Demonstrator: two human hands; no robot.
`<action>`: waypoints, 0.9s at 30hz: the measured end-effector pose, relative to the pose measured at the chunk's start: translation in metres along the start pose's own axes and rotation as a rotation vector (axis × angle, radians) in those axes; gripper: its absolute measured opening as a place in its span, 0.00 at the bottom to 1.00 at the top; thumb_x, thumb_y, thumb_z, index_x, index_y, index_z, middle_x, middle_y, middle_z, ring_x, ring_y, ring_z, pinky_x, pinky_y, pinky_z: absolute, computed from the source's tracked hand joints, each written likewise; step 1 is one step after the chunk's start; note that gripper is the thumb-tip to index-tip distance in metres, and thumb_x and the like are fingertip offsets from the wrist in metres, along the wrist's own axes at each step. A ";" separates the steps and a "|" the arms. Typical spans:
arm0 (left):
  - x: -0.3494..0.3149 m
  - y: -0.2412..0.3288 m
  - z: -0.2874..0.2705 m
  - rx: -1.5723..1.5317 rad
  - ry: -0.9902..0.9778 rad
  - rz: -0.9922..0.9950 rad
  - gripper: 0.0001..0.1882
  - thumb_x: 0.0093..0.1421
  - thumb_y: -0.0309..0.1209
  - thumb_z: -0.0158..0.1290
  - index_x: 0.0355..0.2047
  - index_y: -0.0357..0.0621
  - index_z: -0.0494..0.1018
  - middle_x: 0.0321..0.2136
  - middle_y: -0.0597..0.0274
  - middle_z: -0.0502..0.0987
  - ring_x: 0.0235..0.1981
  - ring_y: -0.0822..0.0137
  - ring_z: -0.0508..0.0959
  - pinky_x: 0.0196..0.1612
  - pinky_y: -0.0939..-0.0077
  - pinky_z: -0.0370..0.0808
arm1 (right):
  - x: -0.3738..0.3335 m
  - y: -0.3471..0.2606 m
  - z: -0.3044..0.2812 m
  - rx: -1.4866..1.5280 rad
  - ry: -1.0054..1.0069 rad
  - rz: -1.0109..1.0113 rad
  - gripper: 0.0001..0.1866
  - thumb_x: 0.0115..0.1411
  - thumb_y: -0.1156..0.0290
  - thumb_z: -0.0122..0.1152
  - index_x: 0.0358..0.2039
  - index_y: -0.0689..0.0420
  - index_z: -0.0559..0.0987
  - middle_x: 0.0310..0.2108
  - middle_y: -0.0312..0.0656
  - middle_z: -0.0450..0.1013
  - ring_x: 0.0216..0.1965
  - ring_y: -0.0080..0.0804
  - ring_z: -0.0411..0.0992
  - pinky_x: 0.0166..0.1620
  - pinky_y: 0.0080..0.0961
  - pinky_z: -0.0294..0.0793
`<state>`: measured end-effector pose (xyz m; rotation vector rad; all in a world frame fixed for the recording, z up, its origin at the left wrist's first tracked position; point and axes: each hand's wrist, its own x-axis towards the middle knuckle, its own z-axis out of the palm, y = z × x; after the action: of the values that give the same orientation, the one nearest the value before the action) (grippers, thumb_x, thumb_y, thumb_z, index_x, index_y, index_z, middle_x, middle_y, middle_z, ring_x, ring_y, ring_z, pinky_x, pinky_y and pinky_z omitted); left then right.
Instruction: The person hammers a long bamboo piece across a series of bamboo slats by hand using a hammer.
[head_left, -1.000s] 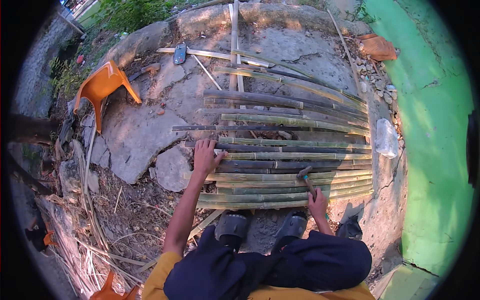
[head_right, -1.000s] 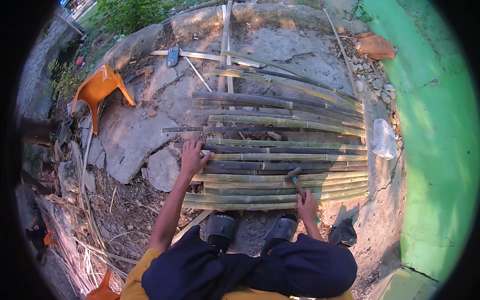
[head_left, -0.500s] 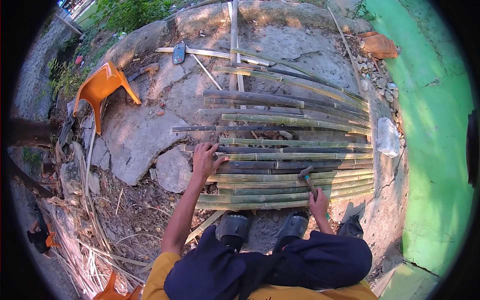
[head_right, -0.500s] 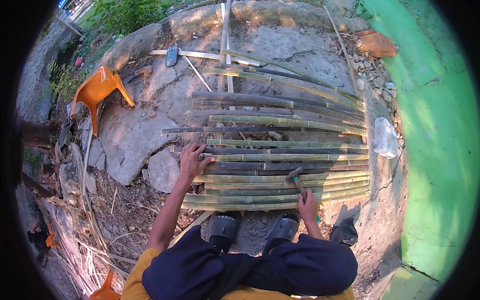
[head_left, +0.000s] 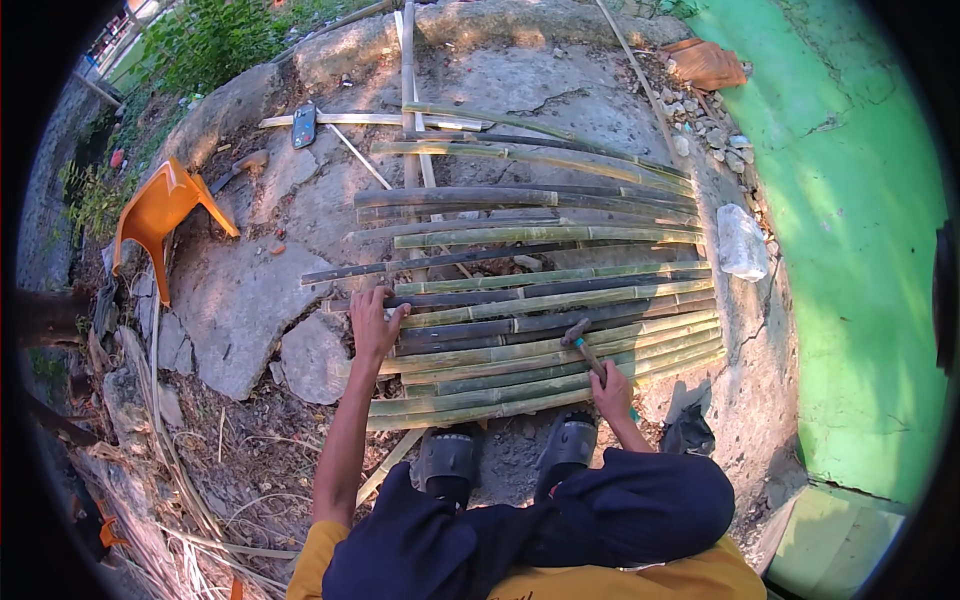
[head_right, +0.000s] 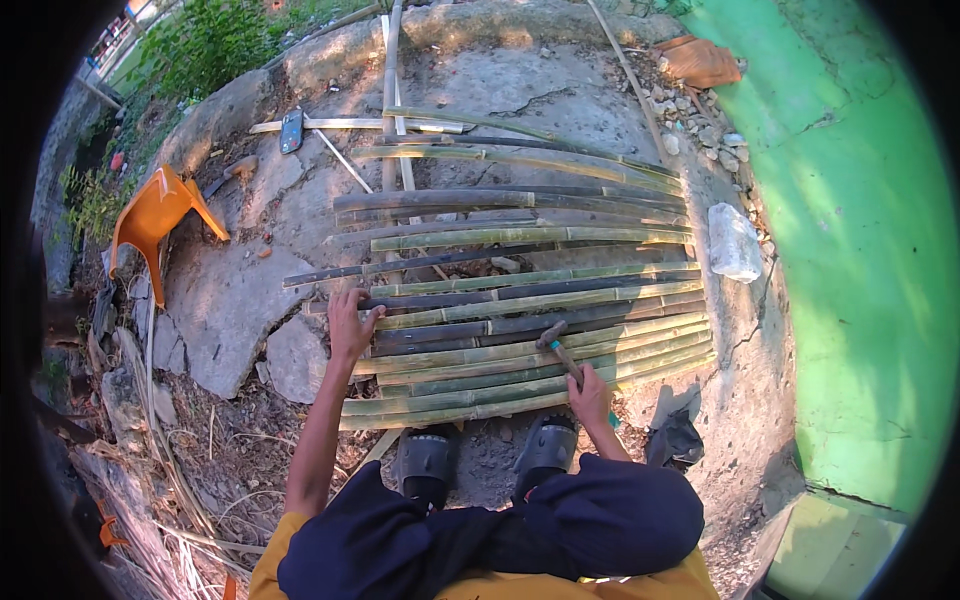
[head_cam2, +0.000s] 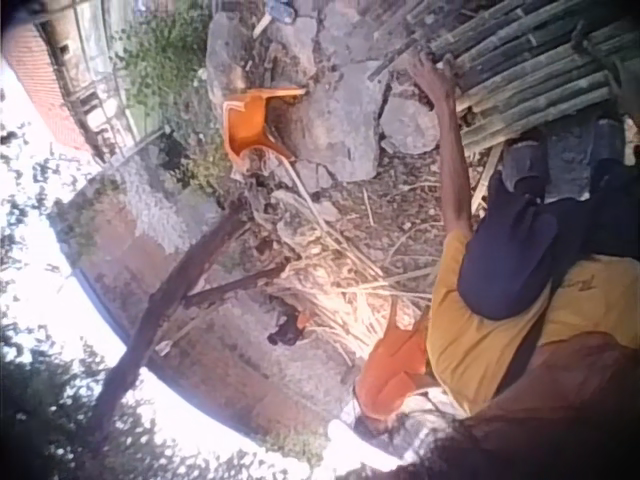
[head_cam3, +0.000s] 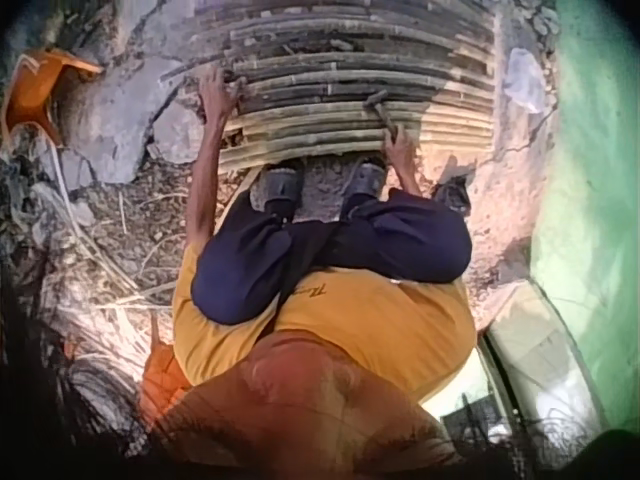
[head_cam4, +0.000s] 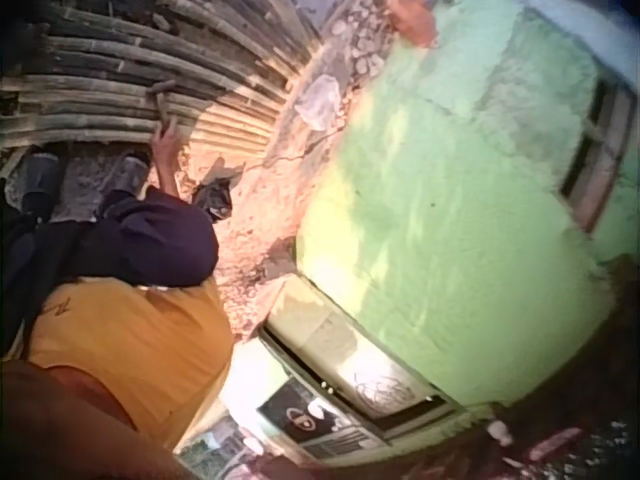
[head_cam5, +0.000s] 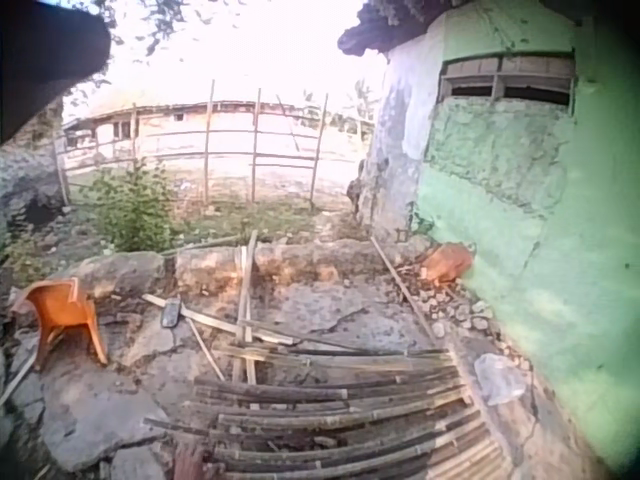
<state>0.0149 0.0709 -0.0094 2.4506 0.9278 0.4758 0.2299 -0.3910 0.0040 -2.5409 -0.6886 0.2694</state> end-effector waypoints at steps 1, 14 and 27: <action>0.000 0.003 0.000 0.019 0.021 0.023 0.22 0.58 0.43 0.69 0.45 0.43 0.75 0.41 0.53 0.78 0.50 0.47 0.75 0.65 0.48 0.64 | 0.000 0.003 -0.001 0.005 -0.025 0.016 0.12 0.66 0.62 0.64 0.42 0.56 0.75 0.28 0.54 0.78 0.32 0.60 0.78 0.36 0.53 0.74; 0.004 0.007 -0.005 0.054 -0.037 -0.035 0.22 0.59 0.44 0.68 0.44 0.42 0.76 0.43 0.52 0.80 0.51 0.45 0.76 0.69 0.47 0.64 | 0.040 -0.034 -0.017 0.262 -0.069 0.048 0.16 0.76 0.59 0.49 0.50 0.59 0.74 0.25 0.61 0.74 0.31 0.68 0.76 0.35 0.57 0.70; -0.003 -0.001 -0.005 0.090 0.028 0.018 0.22 0.59 0.45 0.67 0.44 0.42 0.76 0.41 0.53 0.79 0.48 0.47 0.76 0.59 0.51 0.68 | 0.055 -0.050 0.012 0.157 -0.073 -0.139 0.12 0.77 0.61 0.47 0.45 0.57 0.68 0.18 0.63 0.71 0.23 0.69 0.73 0.26 0.61 0.66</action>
<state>0.0105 0.0711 -0.0059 2.5412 0.9589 0.4856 0.2516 -0.3202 0.0155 -2.3319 -0.8343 0.3550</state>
